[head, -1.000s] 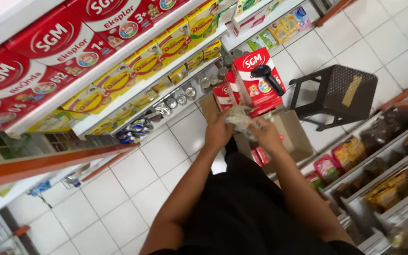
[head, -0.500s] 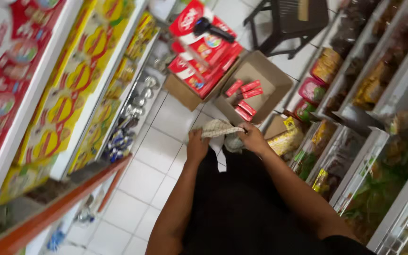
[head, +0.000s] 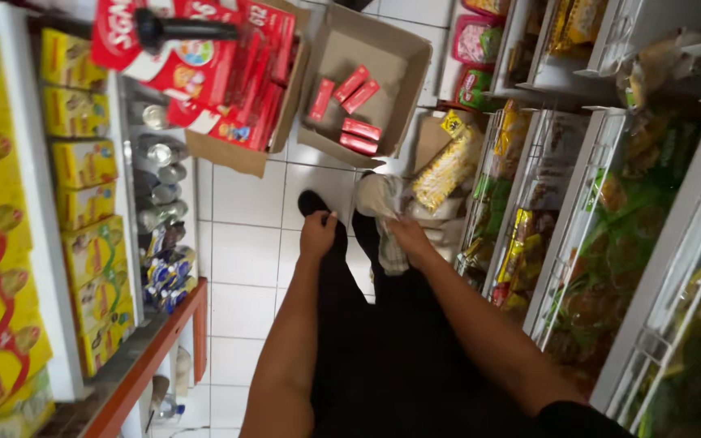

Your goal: The person wipes down boxes of milk powder using a cloth, scans them with a handheld barcode scanner, and places them onto a shelf in a store.

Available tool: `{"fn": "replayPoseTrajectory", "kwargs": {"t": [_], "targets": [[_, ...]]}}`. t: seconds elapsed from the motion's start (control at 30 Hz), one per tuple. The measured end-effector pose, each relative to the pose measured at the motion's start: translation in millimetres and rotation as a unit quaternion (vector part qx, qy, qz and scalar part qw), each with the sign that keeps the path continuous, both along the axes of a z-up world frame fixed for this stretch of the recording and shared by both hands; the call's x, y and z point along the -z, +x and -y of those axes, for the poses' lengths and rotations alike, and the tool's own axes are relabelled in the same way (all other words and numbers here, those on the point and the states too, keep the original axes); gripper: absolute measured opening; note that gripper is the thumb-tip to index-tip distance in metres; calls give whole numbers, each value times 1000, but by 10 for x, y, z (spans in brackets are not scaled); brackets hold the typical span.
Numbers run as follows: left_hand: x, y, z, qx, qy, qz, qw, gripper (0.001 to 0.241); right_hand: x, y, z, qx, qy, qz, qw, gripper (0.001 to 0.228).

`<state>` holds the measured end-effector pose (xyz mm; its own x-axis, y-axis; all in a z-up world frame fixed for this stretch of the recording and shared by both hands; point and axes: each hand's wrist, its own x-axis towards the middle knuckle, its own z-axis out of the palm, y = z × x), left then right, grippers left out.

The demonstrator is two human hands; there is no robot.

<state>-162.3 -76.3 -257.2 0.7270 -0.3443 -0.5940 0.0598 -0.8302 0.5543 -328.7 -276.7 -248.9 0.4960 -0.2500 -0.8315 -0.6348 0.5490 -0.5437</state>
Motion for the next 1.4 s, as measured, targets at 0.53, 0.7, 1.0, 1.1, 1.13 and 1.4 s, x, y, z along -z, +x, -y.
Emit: {"fn": "replayPoseTrajectory", "kwargs": {"t": [0.53, 0.7, 1.0, 1.1, 1.13, 1.4], "targets": [[2957, 942, 900, -17, -21, 102, 994, 48, 2051, 529, -10, 121, 65, 42, 990, 29], [3695, 1625, 1082, -56, -50, 155, 985, 62, 2458, 810, 70, -46, -51, 93, 993, 23], [4216, 1498, 2016, 223, 110, 93, 964, 19, 2585, 1228, 290, -164, -118, 39, 979, 29], [4686, 877, 1986, 402, 83, 235, 881, 28, 2690, 1218, 307, -191, -119, 14, 974, 27], [4811, 821, 1983, 383, 61, 290, 875, 28, 2738, 1267, 318, -171, -149, 54, 973, 27], [4389, 1210, 2095, 374, 130, 100, 913, 64, 2574, 1327, 323, -207, -137, -54, 967, 34]]}}
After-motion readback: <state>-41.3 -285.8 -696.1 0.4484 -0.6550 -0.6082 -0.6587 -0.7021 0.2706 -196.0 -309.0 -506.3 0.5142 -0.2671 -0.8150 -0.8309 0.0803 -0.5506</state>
